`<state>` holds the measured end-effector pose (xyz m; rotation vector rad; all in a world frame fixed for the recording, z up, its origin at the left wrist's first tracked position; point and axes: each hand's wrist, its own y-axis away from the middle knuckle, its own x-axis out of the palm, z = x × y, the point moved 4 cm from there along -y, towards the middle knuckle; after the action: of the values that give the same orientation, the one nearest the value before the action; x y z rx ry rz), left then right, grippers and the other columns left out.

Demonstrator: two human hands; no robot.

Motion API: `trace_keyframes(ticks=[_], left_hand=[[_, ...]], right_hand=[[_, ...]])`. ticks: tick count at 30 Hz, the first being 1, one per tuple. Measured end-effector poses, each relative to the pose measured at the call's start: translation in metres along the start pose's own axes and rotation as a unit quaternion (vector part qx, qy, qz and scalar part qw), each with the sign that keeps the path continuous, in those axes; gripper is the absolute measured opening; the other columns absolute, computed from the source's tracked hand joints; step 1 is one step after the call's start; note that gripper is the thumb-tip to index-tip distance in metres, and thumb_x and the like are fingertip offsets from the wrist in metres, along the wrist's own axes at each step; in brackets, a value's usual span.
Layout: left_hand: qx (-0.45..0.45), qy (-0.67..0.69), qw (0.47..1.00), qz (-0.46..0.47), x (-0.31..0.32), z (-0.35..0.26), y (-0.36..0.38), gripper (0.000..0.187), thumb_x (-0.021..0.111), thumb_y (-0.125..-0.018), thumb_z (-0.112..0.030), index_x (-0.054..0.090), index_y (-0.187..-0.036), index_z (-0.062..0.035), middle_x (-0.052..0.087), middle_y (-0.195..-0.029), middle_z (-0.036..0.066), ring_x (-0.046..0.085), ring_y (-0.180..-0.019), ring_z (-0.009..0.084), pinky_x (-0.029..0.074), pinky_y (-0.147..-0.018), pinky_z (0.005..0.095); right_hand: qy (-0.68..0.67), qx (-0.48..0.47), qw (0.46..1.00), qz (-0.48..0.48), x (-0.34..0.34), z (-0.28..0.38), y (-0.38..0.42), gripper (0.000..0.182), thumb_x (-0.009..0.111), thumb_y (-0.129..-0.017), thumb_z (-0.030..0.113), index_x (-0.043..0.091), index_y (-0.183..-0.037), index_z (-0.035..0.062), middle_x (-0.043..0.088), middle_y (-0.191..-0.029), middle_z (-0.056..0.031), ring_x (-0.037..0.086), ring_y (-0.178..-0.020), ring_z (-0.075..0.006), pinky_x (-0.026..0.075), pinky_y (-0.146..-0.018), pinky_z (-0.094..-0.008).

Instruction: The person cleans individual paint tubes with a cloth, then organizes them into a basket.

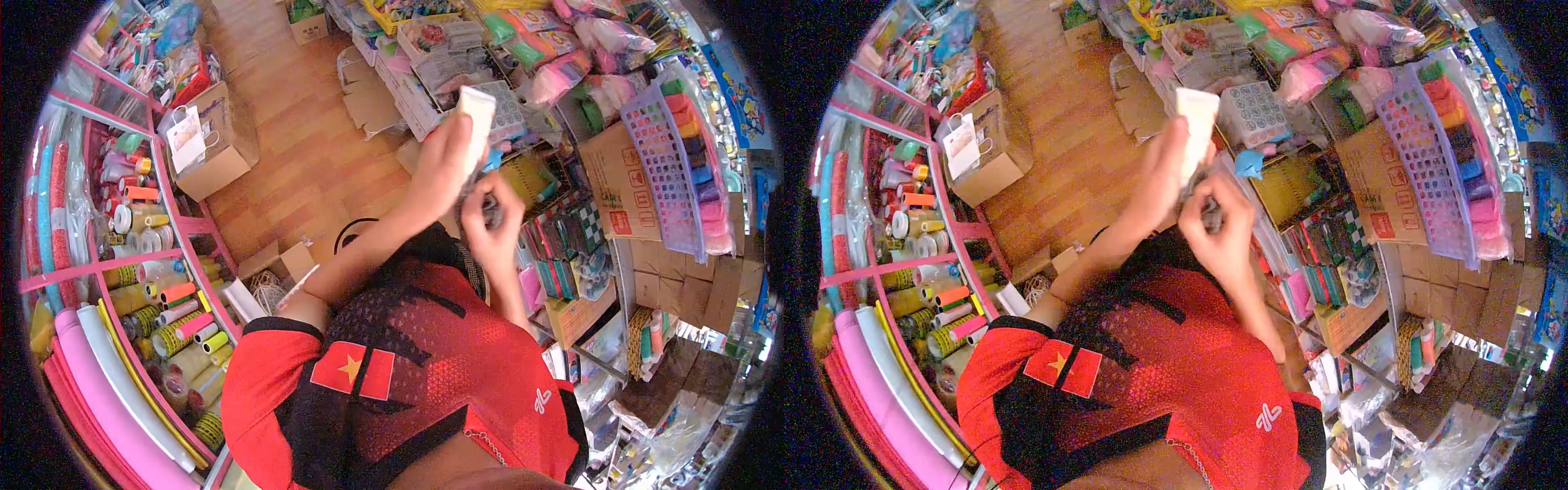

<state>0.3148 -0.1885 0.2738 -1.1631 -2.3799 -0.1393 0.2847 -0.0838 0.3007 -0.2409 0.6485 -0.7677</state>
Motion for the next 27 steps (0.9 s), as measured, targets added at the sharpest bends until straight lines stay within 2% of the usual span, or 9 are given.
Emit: trace_keyframes(ticks=[4, 6, 7, 11, 12, 14, 17, 20, 27], left_hand=[[0.118, -0.029, 0.988, -0.095, -0.001, -0.022, -0.005, 0.037, 0.029, -0.097, -0.036, 0.046, -0.106, -0.0045, 0.053, -0.086, 0.003, 0.049, -0.076, 0.0088, 0.042, -0.072, 0.0238], [0.079, 0.001, 0.994, -0.078, -0.004, -0.014, -0.005, 0.037, 0.029, -0.098, -0.035, 0.046, -0.108, -0.0038, 0.053, -0.09, 0.003, 0.049, -0.08, 0.0094, 0.042, -0.075, 0.0242], [0.043, 0.03, 0.997, -0.062, -0.003, -0.008, -0.005, 0.038, 0.029, -0.098, -0.035, 0.046, -0.11, -0.0031, 0.053, -0.095, 0.003, 0.049, -0.084, 0.0099, 0.041, -0.078, 0.0245], [0.006, 0.012, 1.0, -0.021, 0.01, 0.003, 0.004, 0.037, 0.029, -0.098, -0.034, 0.049, -0.106, -0.0033, 0.054, -0.096, 0.005, 0.05, -0.087, 0.0116, 0.041, -0.079, 0.0268], [0.003, 0.012, 1.0, -0.017, 0.013, 0.001, 0.008, 0.037, 0.029, -0.098, -0.034, 0.049, -0.106, -0.0033, 0.054, -0.096, 0.005, 0.05, -0.087, 0.0116, 0.041, -0.079, 0.0268], [0.135, -0.25, 0.958, -0.031, 0.018, -0.012, 0.014, 0.034, 0.032, -0.096, -0.03, 0.052, -0.102, -0.0021, 0.059, -0.085, 0.018, 0.059, -0.08, 0.032, 0.046, -0.07, 0.0371], [0.095, -0.297, 0.95, 0.005, 0.023, -0.009, 0.02, 0.032, 0.034, -0.094, -0.026, 0.052, -0.106, -0.0017, 0.058, -0.082, 0.023, 0.058, -0.078, 0.0385, 0.046, -0.067, 0.042], [0.159, -0.319, 0.934, -0.027, 0.029, -0.016, 0.022, 0.033, 0.035, -0.094, -0.023, 0.051, -0.113, -0.0015, 0.059, -0.084, 0.022, 0.058, -0.078, 0.0379, 0.046, -0.068, 0.0428], [0.217, -0.403, 0.888, -0.043, 0.016, -0.011, 0.011, 0.036, 0.033, -0.094, -0.016, 0.045, -0.125, -0.0018, 0.059, -0.096, 0.022, 0.058, -0.085, 0.0368, 0.045, -0.071, 0.0421]], right_hand=[[-0.088, 0.093, 0.981, -0.143, -0.008, -0.03, 0.008, 0.005, 0.047, -0.086, 0.006, 0.048, -0.081, 0.0054, 0.049, -0.079, -0.0001, 0.045, -0.068, -0.0109, 0.04, -0.06, -0.0232], [-0.399, 0.176, 0.863, -0.253, -0.011, -0.028, -0.001, 0.007, 0.045, -0.09, 0.013, 0.047, -0.09, 0.0063, 0.048, -0.085, -0.0007, 0.044, -0.072, -0.01, 0.039, -0.065, -0.0224], [-0.42, 0.162, 0.858, -0.248, -0.014, -0.033, -0.002, 0.016, 0.046, -0.09, 0.018, 0.045, -0.102, 0.0068, 0.047, -0.087, -0.0003, 0.044, -0.075, -0.0113, 0.038, -0.07, -0.0229], [-0.156, 0.078, 0.971, -0.166, 0.005, -0.016, 0.006, 0.023, 0.041, -0.093, 0.021, 0.044, -0.11, 0.0051, 0.048, -0.103, -0.0051, 0.044, -0.093, -0.0131, 0.035, -0.085, -0.0265], [-0.235, 0.089, 0.951, -0.182, 0.011, -0.024, 0.011, 0.024, 0.04, -0.094, 0.023, 0.043, -0.11, 0.0044, 0.047, -0.103, -0.0049, 0.042, -0.092, -0.0118, 0.033, -0.085, -0.0253], [-0.13, 0.064, 0.963, -0.228, 0.002, -0.015, 0.0, 0.024, 0.039, -0.095, 0.023, 0.043, -0.109, 0.0038, 0.047, -0.102, -0.0044, 0.041, -0.091, -0.0109, 0.034, -0.083, -0.0247], [-0.202, 0.093, 0.951, -0.215, -0.011, -0.017, -0.011, 0.02, 0.04, -0.094, 0.015, 0.041, -0.11, 0.0038, 0.046, -0.098, -0.0055, 0.041, -0.09, -0.0127, 0.035, -0.081, -0.0255], [-0.158, 0.087, 0.96, -0.213, -0.02, -0.021, -0.024, 0.02, 0.041, -0.094, 0.015, 0.042, -0.11, 0.0036, 0.046, -0.098, -0.0044, 0.042, -0.088, -0.012, 0.036, -0.08, -0.0246], [-0.308, 0.176, 0.922, -0.157, 0.007, -0.032, -0.011, 0.022, 0.06, -0.085, 0.014, 0.055, -0.103, 0.0017, 0.06, -0.087, -0.0002, 0.053, -0.075, -0.0068, 0.044, -0.068, -0.0217]])
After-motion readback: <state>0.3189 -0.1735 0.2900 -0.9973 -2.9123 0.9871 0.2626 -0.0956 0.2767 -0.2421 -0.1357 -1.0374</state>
